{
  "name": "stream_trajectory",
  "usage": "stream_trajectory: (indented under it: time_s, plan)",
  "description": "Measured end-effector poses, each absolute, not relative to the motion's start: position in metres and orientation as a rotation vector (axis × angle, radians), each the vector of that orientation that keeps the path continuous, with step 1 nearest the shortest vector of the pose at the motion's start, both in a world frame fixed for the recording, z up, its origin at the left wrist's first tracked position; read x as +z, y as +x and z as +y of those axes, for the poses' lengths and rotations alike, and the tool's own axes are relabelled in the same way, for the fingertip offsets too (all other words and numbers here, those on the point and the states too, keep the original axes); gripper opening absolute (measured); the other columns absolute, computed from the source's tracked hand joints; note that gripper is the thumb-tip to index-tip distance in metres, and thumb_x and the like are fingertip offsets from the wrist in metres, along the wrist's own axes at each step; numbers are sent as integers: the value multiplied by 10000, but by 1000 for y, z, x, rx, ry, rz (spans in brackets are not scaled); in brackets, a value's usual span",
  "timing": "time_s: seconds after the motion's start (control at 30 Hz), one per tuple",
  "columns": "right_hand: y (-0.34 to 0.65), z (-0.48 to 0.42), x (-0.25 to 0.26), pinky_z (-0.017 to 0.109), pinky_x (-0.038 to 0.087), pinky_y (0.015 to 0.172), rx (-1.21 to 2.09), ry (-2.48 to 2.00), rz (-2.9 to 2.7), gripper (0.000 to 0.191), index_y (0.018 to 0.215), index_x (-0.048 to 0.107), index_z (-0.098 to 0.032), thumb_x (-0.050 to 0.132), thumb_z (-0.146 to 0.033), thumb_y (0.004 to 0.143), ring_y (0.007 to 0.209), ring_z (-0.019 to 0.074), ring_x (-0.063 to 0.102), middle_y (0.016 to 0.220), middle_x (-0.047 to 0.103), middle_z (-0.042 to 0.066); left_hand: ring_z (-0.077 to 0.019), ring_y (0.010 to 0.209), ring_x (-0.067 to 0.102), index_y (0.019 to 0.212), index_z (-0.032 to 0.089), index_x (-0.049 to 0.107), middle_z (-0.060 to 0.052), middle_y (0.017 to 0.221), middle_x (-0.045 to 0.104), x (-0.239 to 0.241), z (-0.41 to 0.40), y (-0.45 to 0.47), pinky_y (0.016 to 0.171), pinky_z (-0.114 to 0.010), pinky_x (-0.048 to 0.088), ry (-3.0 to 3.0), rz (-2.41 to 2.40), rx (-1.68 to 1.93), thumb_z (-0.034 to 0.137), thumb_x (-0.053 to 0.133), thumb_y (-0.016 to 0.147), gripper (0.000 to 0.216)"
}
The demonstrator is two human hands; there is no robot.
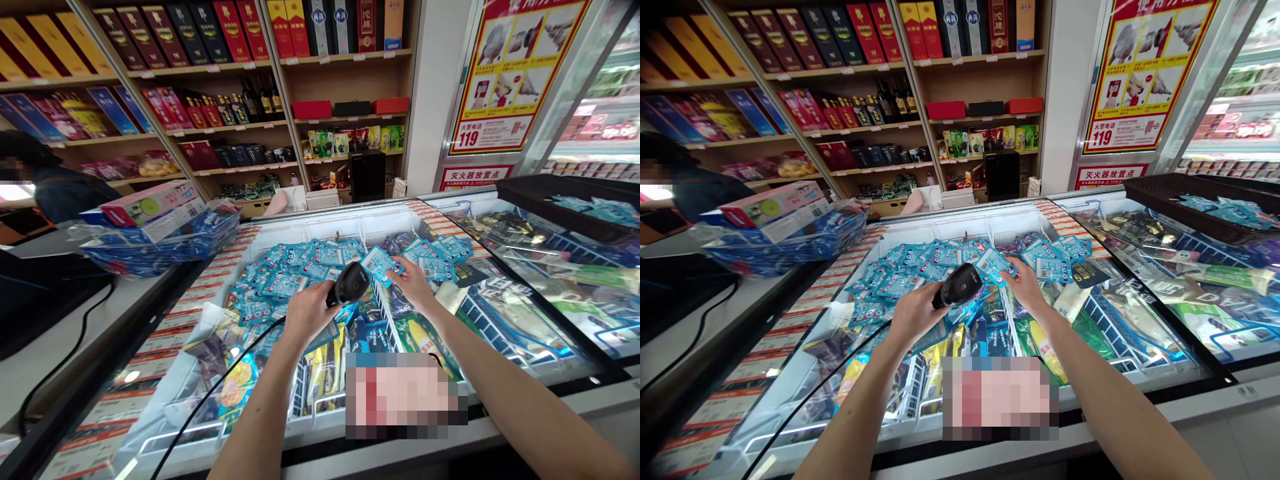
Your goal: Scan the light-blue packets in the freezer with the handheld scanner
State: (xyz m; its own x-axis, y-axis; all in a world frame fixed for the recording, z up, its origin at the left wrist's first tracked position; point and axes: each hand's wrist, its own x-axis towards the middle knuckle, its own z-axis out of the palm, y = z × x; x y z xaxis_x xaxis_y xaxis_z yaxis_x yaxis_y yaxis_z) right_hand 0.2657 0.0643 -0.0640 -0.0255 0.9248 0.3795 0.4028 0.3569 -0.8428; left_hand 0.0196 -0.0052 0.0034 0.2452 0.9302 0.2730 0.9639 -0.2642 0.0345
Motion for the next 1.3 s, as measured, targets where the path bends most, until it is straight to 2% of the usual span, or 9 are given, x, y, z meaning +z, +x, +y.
stream_trajectory:
  time_s: [0.27, 0.73, 1.07, 1.3]
  plan:
    - [266, 64, -66, 319, 493, 666, 611, -1214, -1632, 409, 1146, 527, -226, 486, -417, 786, 763, 188, 602, 1013, 630, 46, -181, 792, 596, 982, 245, 561, -21, 906, 658, 1, -3, 18, 574, -245, 346, -2353, -1786, -368, 376, 478, 772, 262]
    - [266, 65, -66, 297, 482, 619, 603, -1241, -1623, 426, 1133, 542, -215, 497, -445, 777, 660, 163, 585, 927, 645, 41, -176, 780, 598, 988, 248, 553, -13, 903, 656, -1, -3, 18, 568, -241, 339, -2356, -1766, -375, 343, 503, 764, 247]
    - [265, 63, -63, 308, 480, 575, 590, -1200, -1584, 413, 1097, 577, -218, 526, -445, 756, 636, 181, 578, 814, 654, 39, -176, 779, 586, 997, 257, 552, -10, 927, 653, -2, -2, 18, 552, -242, 314, -2373, -1759, -403, 347, 484, 765, 258]
    - [266, 64, -63, 318, 495, 599, 544, -1228, -1553, 383, 1117, 552, -216, 496, -396, 783, 702, 201, 615, 882, 659, 51, -176, 782, 583, 1006, 256, 558, -10, 910, 653, 2, -3, 19, 554, -243, 313, -2379, -1757, -443, 361, 474, 771, 271]
